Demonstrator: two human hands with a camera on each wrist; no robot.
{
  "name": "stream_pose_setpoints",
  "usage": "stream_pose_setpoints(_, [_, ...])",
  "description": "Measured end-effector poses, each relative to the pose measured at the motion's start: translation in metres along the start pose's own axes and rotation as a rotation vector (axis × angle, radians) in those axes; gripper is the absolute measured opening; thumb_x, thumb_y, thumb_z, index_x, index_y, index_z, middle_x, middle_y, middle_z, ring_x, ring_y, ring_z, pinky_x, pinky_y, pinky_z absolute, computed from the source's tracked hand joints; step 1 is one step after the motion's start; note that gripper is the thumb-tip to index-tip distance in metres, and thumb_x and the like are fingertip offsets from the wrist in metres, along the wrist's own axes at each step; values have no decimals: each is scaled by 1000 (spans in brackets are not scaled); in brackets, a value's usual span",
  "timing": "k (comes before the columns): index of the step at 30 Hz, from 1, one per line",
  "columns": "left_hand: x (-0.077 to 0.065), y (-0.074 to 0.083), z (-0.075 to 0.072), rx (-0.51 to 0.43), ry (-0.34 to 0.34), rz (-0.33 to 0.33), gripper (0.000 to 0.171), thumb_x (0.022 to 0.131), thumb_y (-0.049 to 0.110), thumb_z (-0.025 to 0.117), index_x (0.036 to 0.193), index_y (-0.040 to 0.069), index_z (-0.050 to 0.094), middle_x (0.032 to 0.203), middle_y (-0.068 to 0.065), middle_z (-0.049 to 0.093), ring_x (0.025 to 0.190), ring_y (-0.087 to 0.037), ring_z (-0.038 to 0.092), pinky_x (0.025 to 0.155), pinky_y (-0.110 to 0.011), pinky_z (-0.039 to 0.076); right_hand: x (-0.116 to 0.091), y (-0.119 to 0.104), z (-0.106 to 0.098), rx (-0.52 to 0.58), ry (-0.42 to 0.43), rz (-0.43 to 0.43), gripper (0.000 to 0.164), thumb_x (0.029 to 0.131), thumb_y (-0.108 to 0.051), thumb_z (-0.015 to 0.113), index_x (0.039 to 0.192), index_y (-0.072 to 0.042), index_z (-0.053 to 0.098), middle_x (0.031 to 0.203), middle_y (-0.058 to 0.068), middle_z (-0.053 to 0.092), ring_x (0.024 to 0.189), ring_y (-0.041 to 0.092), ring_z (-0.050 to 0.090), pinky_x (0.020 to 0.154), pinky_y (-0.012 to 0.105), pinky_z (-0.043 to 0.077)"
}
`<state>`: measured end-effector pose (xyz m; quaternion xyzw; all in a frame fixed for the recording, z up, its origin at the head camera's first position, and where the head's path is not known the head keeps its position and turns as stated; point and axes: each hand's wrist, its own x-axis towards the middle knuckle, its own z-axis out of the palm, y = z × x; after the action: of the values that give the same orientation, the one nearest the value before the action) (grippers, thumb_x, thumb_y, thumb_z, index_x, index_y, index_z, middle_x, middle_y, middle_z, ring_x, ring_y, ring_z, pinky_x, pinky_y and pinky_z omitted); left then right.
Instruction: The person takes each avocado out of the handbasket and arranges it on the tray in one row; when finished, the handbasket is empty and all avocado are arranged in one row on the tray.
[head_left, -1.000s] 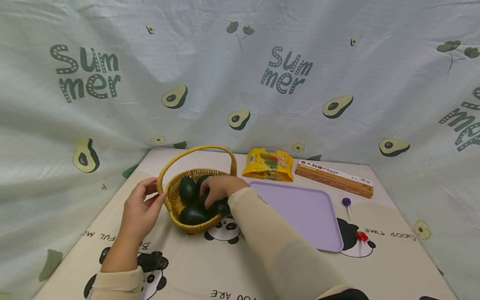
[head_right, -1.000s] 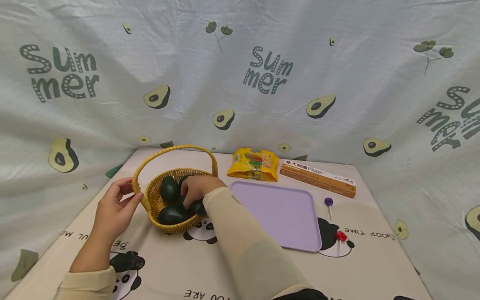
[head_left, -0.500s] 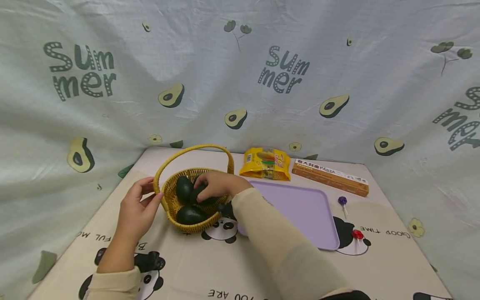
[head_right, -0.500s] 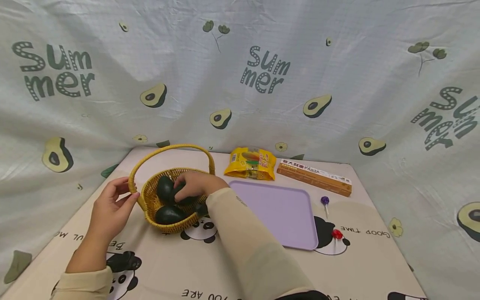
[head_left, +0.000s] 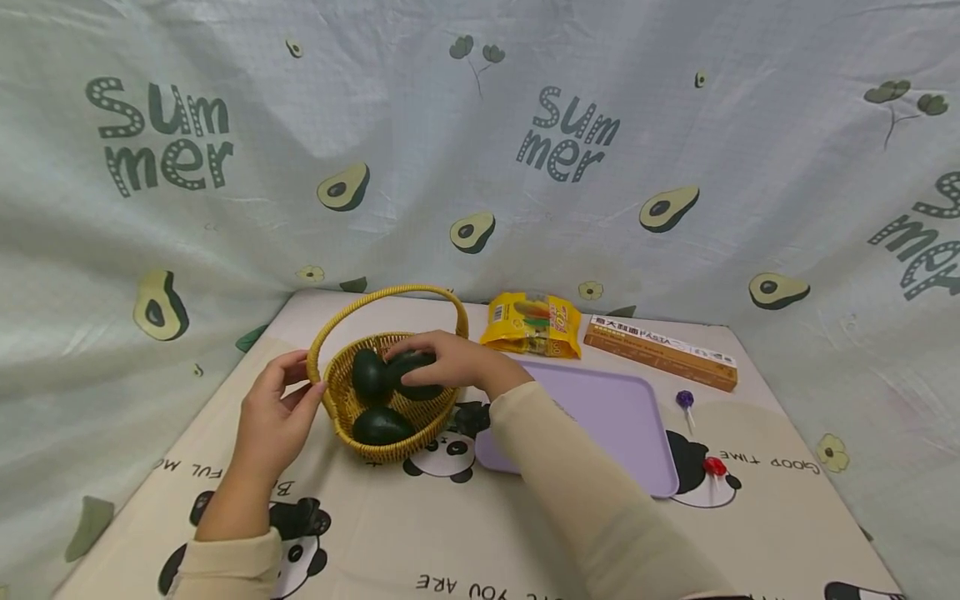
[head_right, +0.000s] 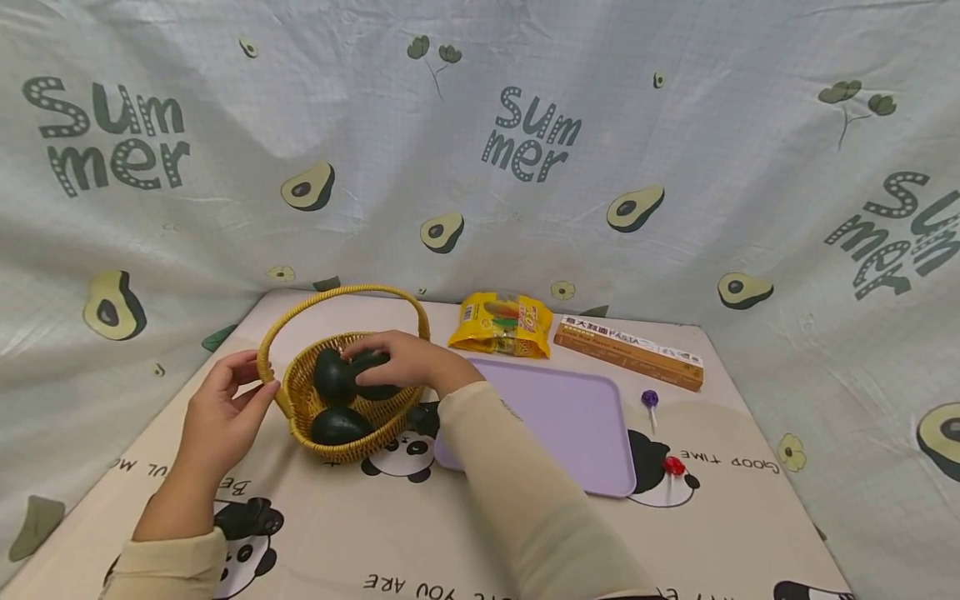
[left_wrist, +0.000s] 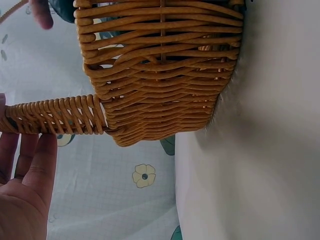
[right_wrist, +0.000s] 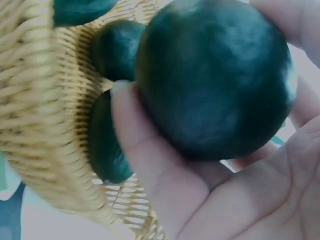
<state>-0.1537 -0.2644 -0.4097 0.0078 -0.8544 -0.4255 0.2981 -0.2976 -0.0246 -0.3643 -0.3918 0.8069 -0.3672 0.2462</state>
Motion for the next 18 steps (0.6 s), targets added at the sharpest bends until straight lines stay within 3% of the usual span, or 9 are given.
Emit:
stream_pose_setpoints(4, [0,1,1,-10,0,-2,47,94,-6,69,138,1,53,123,-16,61,116,-33,63,91,0,45,-9,4,-2,57,23,-15,35,97,-32,69,132,-33,69,145,-10,58,124,11,54,102,33,52])
stream_pose_setpoints(11, [0,2,1,3,-4,-19,48,94,-6,69,139,3,53,123,-14,61,118,-31,63,92,-2,47,-24,9,-9,159,17,-25,54,87,-23,76,138,-31,63,141,-2,57,118,20,60,98,33,57])
stream_pose_setpoints(18, [0,2,0,9,-3,-26,48,94,-4,69,139,3,53,124,-15,61,119,-32,63,92,-2,47,-41,16,-14,178,47,-29,48,92,-28,73,139,-29,63,148,-3,54,122,22,59,101,37,57])
